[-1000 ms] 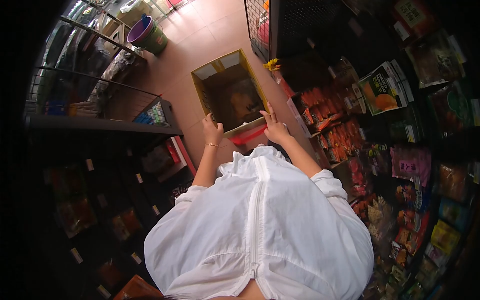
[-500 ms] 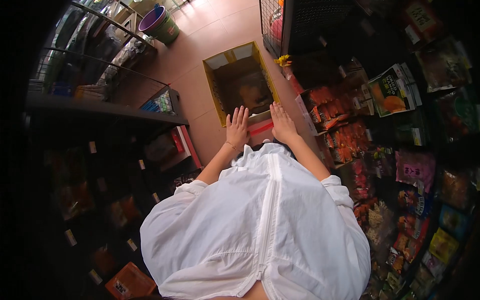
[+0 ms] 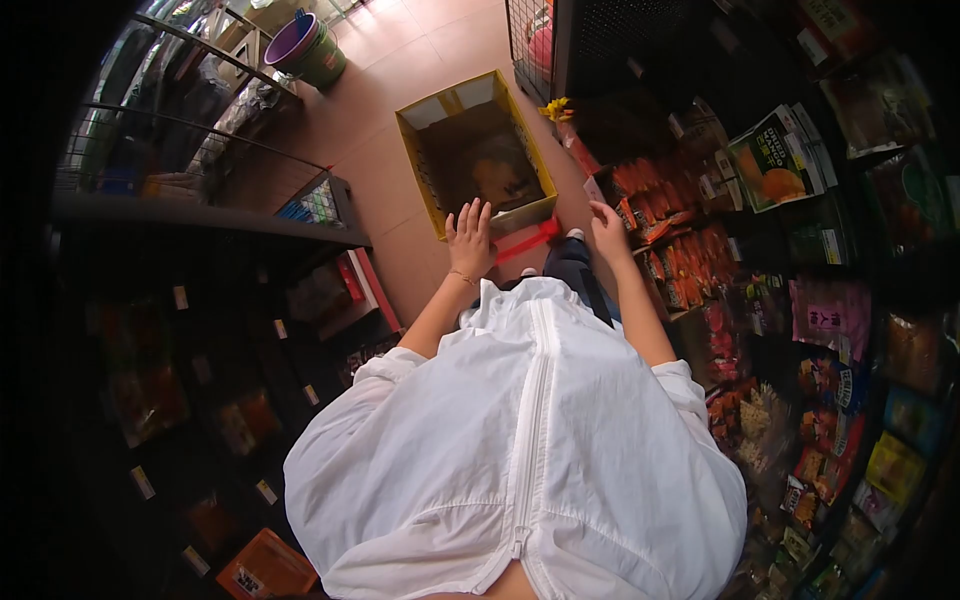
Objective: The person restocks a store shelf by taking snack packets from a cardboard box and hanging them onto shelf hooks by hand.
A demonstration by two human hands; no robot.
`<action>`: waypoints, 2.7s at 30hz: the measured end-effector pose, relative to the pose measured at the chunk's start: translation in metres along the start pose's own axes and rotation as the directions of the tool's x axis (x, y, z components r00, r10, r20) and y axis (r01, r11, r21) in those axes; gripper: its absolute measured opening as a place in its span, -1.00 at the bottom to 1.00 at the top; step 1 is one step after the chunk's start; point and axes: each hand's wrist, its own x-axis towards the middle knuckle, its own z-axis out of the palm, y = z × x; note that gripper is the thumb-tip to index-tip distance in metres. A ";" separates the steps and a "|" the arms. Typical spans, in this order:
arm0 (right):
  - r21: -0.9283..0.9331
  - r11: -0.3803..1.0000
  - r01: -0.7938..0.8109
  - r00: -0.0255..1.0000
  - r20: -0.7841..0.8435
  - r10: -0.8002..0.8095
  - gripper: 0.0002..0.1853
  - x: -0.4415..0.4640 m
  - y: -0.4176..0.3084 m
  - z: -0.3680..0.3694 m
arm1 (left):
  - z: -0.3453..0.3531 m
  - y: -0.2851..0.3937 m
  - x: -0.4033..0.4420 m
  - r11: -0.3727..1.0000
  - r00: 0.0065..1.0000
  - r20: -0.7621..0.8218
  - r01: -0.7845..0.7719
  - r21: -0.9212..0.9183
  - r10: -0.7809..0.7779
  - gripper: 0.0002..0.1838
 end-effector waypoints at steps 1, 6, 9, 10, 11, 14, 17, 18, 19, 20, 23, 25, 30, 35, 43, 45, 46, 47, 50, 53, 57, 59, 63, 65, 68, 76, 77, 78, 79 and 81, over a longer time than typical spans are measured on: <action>0.082 0.988 -0.134 0.991 0.031 0.132 -0.72 -0.008 -0.009 -0.016 | 0.001 -0.001 0.000 0.999 1.000 0.000 0.011 -0.050 -0.011 -0.38; 0.270 0.831 -0.486 0.849 -0.081 0.522 -0.79 -0.049 -0.003 -0.079 | 0.006 0.002 0.005 0.993 0.993 -0.118 -0.002 -0.121 -0.012 -0.58; 0.456 0.781 -0.428 0.829 -0.146 0.540 -0.80 -0.067 -0.002 -0.100 | 0.011 0.004 0.006 0.994 0.993 -0.110 0.024 -0.110 -0.037 -0.59; 0.502 0.759 -0.413 0.820 -0.157 0.550 -0.81 -0.071 -0.005 -0.102 | 0.012 0.004 0.006 0.993 0.993 -0.116 0.004 -0.121 -0.018 -0.59; 0.548 0.736 -0.398 0.811 -0.164 0.561 -0.81 -0.073 -0.009 -0.104 | 0.013 0.004 0.006 0.994 0.993 -0.116 0.009 -0.108 -0.022 -0.60; 0.590 0.729 -0.347 0.819 -0.188 0.543 -0.79 -0.072 -0.009 -0.115 | 0.006 0.006 0.006 0.996 0.995 -0.103 0.006 -0.092 -0.016 -0.62; 0.644 0.705 -0.298 0.830 -0.191 0.525 -0.78 -0.065 -0.007 -0.134 | 0.011 0.006 0.007 0.997 0.994 -0.108 -0.001 -0.081 -0.008 -0.65; 0.656 0.712 -0.251 0.838 -0.222 0.499 -0.77 -0.060 -0.008 -0.140 | 0.013 0.006 0.008 0.998 0.993 -0.116 0.016 -0.061 -0.023 -0.66; 0.668 0.716 -0.203 0.844 -0.252 0.474 -0.76 -0.054 -0.009 -0.149 | 0.013 0.007 0.009 0.999 0.991 -0.125 0.035 -0.040 -0.040 -0.67; 0.706 0.692 -0.154 0.860 -0.249 0.446 -0.81 -0.048 -0.010 -0.159 | 0.012 0.008 0.009 0.999 0.993 -0.111 0.047 -0.007 -0.048 -0.65; 0.734 0.677 -0.045 0.825 -0.355 0.440 -0.80 -0.026 -0.019 -0.194 | 0.014 0.012 0.011 0.997 0.990 -0.119 0.072 -0.010 -0.073 -0.66; 0.647 0.760 0.064 0.787 -0.501 0.360 -0.73 -0.009 -0.018 -0.222 | 0.017 0.013 0.011 0.998 0.990 -0.127 0.064 0.019 -0.061 -0.68; 0.344 0.938 -0.034 0.615 -0.733 0.291 -0.09 0.021 -0.032 -0.286 | 0.015 0.018 0.013 0.994 0.987 -0.124 0.103 0.036 -0.098 -0.73; 0.076 0.987 -0.145 0.518 -0.843 0.141 -0.16 0.054 -0.003 -0.338 | 0.014 0.025 0.015 0.987 0.982 -0.114 0.157 0.042 -0.151 -0.73; 0.017 1.000 -0.020 0.698 -0.715 0.026 -0.43 0.082 0.007 -0.339 | 0.008 0.035 0.020 0.974 0.969 -0.141 0.213 0.074 -0.201 -0.76; 0.208 0.964 -0.166 0.690 -0.674 0.264 -0.41 0.086 0.004 -0.330 | 0.008 0.036 0.020 0.969 0.966 -0.137 0.233 0.081 -0.220 -0.76; 0.218 0.936 -0.276 0.648 -0.677 0.348 -0.35 0.082 -0.018 -0.320 | 0.008 0.037 0.021 0.966 0.962 -0.128 0.250 0.072 -0.240 -0.77; 0.219 0.936 -0.276 0.652 -0.673 0.350 -0.35 0.081 -0.025 -0.318 | 0.009 0.037 0.022 0.962 0.959 -0.118 0.266 0.062 -0.258 -0.78; 0.335 0.862 -0.380 0.617 -0.603 0.506 -0.36 0.083 -0.020 -0.316 | 0.008 0.038 0.023 0.956 0.953 -0.122 0.287 0.067 -0.278 -0.79; 0.434 0.900 -0.042 0.733 -0.598 0.323 -0.44 0.081 0.003 -0.316 | 0.011 0.038 0.023 0.952 0.949 -0.129 0.298 0.075 -0.287 -0.80; 0.525 0.851 0.016 0.804 -0.512 0.301 -0.51 0.061 -0.027 -0.304 | 0.014 0.037 0.024 0.945 0.945 -0.132 0.313 0.095 -0.300 -0.80; 0.539 0.842 -0.004 0.835 -0.461 0.299 -0.51 0.053 -0.038 -0.298 | 0.009 0.038 0.024 0.941 0.946 -0.085 0.321 0.102 -0.314 -0.79; 0.506 0.861 -0.052 0.854 -0.424 0.301 -0.55 0.047 -0.048 -0.293 | 0.006 0.039 0.024 0.946 0.947 -0.082 0.315 0.074 -0.309 -0.77; 0.447 0.888 -0.108 0.867 -0.395 0.304 -0.56 0.043 -0.055 -0.289 | 0.004 0.039 0.023 0.951 0.951 -0.077 0.304 0.064 -0.299 -0.77; 0.312 0.946 -0.083 0.915 -0.352 0.196 -0.55 0.042 -0.070 -0.273 | 0.010 0.034 0.020 0.960 0.959 -0.095 0.272 0.065 -0.265 -0.78; 0.422 0.879 -0.222 0.926 -0.192 0.326 -0.61 0.041 -0.070 -0.219 | -0.010 0.035 0.028 0.924 0.921 0.136 0.377 -0.073 -0.365 -0.67; 0.465 0.854 -0.233 0.923 -0.170 0.345 -0.62 0.041 -0.076 -0.209 | -0.008 0.032 0.029 0.893 0.902 0.190 0.418 -0.169 -0.386 -0.69; 0.498 0.829 -0.255 0.925 -0.123 0.359 -0.62 0.044 -0.079 -0.199 | -0.007 0.029 0.033 0.846 0.898 0.210 0.436 -0.307 -0.386 -0.71; 0.495 0.827 -0.266 0.930 -0.093 0.355 -0.62 0.047 -0.086 -0.187 | -0.014 0.030 0.042 0.832 0.930 0.178 0.367 -0.416 -0.321 -0.70; 0.637 0.701 -0.322 0.937 0.110 0.331 -0.63 0.051 -0.107 -0.164 | -0.030 0.043 0.064 0.541 0.965 0.205 0.261 -0.800 -0.163 -0.69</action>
